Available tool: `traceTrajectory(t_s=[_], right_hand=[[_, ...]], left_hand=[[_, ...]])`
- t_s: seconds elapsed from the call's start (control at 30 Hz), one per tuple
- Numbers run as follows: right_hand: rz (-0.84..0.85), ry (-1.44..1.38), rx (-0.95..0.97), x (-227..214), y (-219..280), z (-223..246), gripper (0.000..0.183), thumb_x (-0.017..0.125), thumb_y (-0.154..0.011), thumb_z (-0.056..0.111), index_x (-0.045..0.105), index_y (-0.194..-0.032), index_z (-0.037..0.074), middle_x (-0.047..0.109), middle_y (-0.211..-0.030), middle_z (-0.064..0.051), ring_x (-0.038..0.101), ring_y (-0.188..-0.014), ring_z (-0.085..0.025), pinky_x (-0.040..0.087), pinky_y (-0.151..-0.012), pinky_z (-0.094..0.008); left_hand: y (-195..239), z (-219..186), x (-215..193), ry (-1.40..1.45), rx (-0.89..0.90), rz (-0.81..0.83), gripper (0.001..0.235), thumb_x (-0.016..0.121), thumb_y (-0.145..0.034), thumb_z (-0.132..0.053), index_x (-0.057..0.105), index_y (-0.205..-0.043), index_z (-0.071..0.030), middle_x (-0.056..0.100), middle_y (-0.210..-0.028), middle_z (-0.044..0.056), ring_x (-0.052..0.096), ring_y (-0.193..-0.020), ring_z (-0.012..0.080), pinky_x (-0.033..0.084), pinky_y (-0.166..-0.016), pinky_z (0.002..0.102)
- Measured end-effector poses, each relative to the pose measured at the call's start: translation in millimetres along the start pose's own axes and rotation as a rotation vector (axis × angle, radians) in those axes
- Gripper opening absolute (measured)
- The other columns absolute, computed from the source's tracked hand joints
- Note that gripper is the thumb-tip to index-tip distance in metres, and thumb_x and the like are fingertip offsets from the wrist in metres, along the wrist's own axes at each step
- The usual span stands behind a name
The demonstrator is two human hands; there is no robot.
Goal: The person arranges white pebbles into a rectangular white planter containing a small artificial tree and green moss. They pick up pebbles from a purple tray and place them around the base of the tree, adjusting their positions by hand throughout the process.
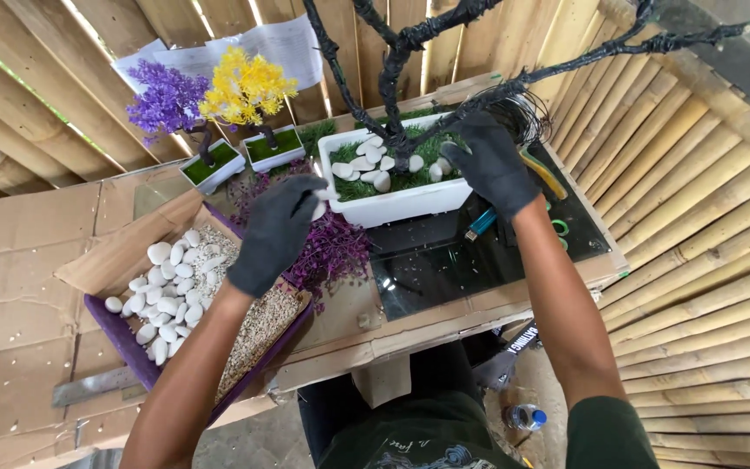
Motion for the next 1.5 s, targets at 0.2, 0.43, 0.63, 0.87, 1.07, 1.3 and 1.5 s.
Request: traceTrajectory(t_s=[0.2, 0.43, 0.63, 0.87, 1.07, 1.3, 1.5], right_hand=[[-0.018, -0.136, 0.014, -32, 27, 67, 0.025, 0.067, -0.103, 0.031, 0.070, -0.128, 0.030, 0.069, -0.123, -0.006, 0.058, -0.127, -0.031, 0.037, -0.118, -0.048], [-0.058, -0.217, -0.174, -10, 30, 109, 0.021, 0.071, -0.101, 0.023, 0.072, -0.121, 0.021, 0.069, -0.117, -0.012, 0.065, -0.115, -0.037, 0.041, -0.113, -0.051], [-0.045, -0.141, -0.297, -18, 29, 148, 0.029, 0.067, -0.101, 0.033, 0.071, -0.128, 0.024, 0.071, -0.126, -0.006, 0.066, -0.119, -0.032, 0.045, -0.110, -0.044], [-0.013, 0.054, -0.307, -1, 28, 156, 0.036, 0.064, -0.099, 0.048, 0.066, -0.132, 0.032, 0.067, -0.125, 0.001, 0.062, -0.117, -0.029, 0.045, -0.104, -0.044], [-0.019, -0.144, -0.363, 11, 22, 173, 0.042, 0.064, -0.099, 0.049, 0.065, -0.136, 0.028, 0.069, -0.123, -0.002, 0.063, -0.118, -0.030, 0.043, -0.105, -0.042], [-0.001, -0.160, -0.390, 18, 17, 180, 0.050, 0.069, -0.097, 0.050, 0.061, -0.141, 0.025, 0.064, -0.139, 0.000, 0.057, -0.125, -0.028, 0.040, -0.107, -0.042], [-0.059, -0.273, -0.423, 17, 10, 179, 0.041, 0.073, -0.097, 0.044, 0.067, -0.130, 0.021, 0.071, -0.131, -0.002, 0.063, -0.121, -0.027, 0.039, -0.114, -0.039]], left_hand=[[-44, 12, 48, -0.038, 0.040, 0.057, 0.026, 0.057, -0.102, -0.009, 0.065, -0.126, -0.016, 0.070, -0.110, 0.014, 0.069, -0.106, 0.0395, 0.055, -0.094, 0.051], [-55, 31, 90, -0.215, 0.189, 0.011, 0.039, 0.059, -0.102, -0.015, 0.057, -0.141, -0.023, 0.065, -0.114, 0.020, 0.065, -0.111, 0.0459, 0.056, -0.094, 0.056], [-26, 66, 28, -0.261, 0.237, -0.064, 0.033, 0.054, -0.099, -0.021, 0.065, -0.129, -0.027, 0.060, -0.110, 0.008, 0.059, -0.104, 0.0349, 0.053, -0.089, 0.047], [54, 140, -60, -0.458, -0.027, 0.001, 0.028, 0.059, -0.105, -0.029, 0.068, -0.130, -0.019, 0.067, -0.113, 0.017, 0.063, -0.112, 0.0405, 0.052, -0.100, 0.052], [113, 176, -95, -0.480, -0.284, 0.043, 0.030, 0.060, -0.103, -0.038, 0.066, -0.133, -0.035, 0.068, -0.123, 0.007, 0.061, -0.124, 0.0346, 0.049, -0.108, 0.050], [112, 134, -90, -0.484, -0.107, -0.028, 0.032, 0.063, -0.102, -0.028, 0.066, -0.134, -0.027, 0.067, -0.124, 0.008, 0.061, -0.125, 0.0330, 0.049, -0.109, 0.045], [139, 135, -109, -0.413, -0.094, 0.056, 0.039, 0.057, -0.101, -0.018, 0.063, -0.140, -0.017, 0.066, -0.131, 0.018, 0.058, -0.127, 0.0428, 0.047, -0.110, 0.054]])
Point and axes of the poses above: each hand's wrist, its own y-axis away from the middle knuckle, its own x-axis out of the palm, z = x × y, the point moved 6 cm from there along -y, towards the middle knuckle
